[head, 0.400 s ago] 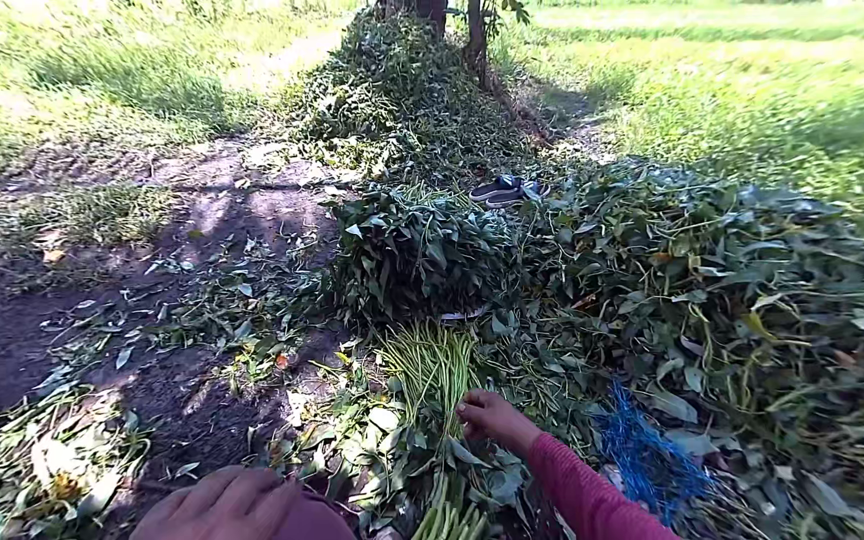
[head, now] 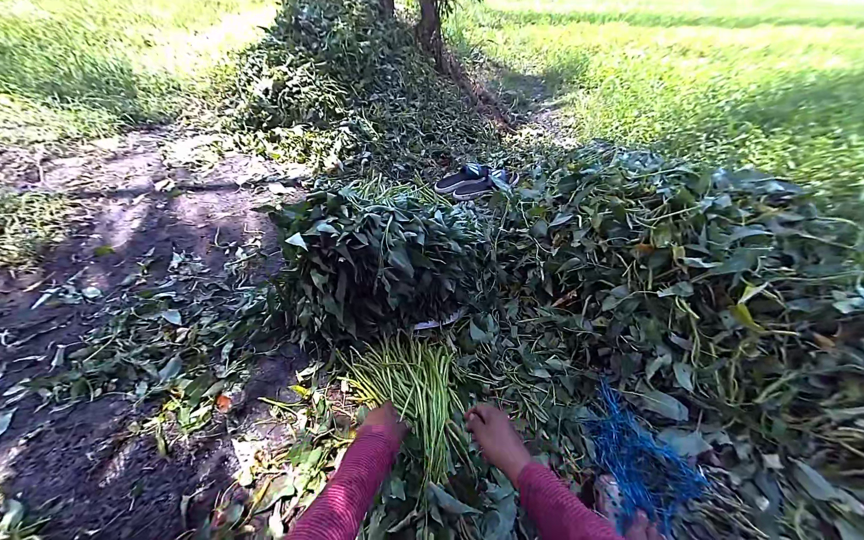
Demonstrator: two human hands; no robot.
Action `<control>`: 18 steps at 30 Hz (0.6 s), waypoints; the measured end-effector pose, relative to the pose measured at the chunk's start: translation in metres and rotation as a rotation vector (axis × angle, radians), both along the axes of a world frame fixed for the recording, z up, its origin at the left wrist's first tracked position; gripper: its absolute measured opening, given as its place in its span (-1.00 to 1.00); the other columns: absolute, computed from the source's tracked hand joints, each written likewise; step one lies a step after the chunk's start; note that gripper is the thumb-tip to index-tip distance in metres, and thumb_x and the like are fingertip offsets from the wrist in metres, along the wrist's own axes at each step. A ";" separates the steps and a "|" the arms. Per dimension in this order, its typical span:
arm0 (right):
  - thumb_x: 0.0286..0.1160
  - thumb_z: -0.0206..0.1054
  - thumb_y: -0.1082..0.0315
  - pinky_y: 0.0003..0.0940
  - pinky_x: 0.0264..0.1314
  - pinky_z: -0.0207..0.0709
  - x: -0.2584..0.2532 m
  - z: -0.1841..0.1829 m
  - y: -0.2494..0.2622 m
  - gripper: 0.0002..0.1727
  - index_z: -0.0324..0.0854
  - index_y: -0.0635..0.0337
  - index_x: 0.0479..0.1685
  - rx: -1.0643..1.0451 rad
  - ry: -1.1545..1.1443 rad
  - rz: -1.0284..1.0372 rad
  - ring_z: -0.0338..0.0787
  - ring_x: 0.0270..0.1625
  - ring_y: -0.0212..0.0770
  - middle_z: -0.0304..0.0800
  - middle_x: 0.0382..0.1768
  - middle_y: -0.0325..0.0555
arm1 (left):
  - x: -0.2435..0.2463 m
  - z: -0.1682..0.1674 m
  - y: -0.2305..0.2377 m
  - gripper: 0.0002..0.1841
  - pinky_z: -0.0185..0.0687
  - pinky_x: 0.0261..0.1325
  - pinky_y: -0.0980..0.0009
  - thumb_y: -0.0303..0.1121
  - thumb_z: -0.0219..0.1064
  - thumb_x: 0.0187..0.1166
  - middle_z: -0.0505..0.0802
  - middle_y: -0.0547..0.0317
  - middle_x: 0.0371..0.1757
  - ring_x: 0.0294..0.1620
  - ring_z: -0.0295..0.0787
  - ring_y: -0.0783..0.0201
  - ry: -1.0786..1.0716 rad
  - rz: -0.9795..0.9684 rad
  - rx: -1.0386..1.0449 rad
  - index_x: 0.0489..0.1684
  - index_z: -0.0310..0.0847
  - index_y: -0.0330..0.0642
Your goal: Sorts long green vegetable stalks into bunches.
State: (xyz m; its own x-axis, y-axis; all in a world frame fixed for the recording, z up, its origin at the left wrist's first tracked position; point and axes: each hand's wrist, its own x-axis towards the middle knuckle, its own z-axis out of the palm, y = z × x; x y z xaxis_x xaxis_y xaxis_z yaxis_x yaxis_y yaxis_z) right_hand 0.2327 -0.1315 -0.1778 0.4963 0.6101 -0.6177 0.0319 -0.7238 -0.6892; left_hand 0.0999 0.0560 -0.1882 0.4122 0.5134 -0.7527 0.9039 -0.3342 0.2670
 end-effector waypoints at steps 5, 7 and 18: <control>0.89 -0.05 0.14 0.00 0.28 0.65 -0.005 -0.011 0.026 -0.54 0.57 0.30 0.36 -0.058 -0.001 0.072 0.84 0.13 0.02 0.78 0.17 0.14 | 0.007 -0.010 0.001 -0.50 0.42 0.55 -0.22 -0.22 0.32 0.66 0.68 -0.26 0.47 0.54 0.59 -0.19 0.085 -0.132 0.002 0.54 0.47 -0.21; 0.86 0.02 0.01 0.09 0.36 0.58 -0.007 -0.008 0.034 -0.47 0.60 0.31 0.33 -0.124 -0.022 0.110 0.79 0.22 0.08 0.76 0.18 0.20 | 0.001 0.001 0.011 -0.48 0.39 0.57 -0.22 -0.20 0.38 0.62 0.69 -0.25 0.47 0.54 0.59 -0.19 0.076 -0.135 -0.043 0.54 0.50 -0.15; 0.42 0.43 0.13 0.30 0.40 0.51 -0.002 -0.010 0.039 -0.40 0.53 0.27 0.42 -0.265 -0.031 0.183 0.70 0.38 0.22 0.70 0.30 0.27 | -0.012 0.069 0.034 -0.55 0.45 0.51 -0.18 -0.57 0.31 0.49 0.61 -0.30 0.50 0.55 0.54 -0.23 0.032 -0.041 0.191 0.40 0.56 -0.21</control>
State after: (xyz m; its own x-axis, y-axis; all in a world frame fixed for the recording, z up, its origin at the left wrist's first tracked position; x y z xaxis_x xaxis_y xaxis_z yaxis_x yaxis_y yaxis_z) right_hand 0.2310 -0.0924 -0.1878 0.4143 0.5109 -0.7532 0.1965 -0.8582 -0.4741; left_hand 0.0880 0.0897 -0.1192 0.4132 0.6316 -0.6560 0.8955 -0.4127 0.1667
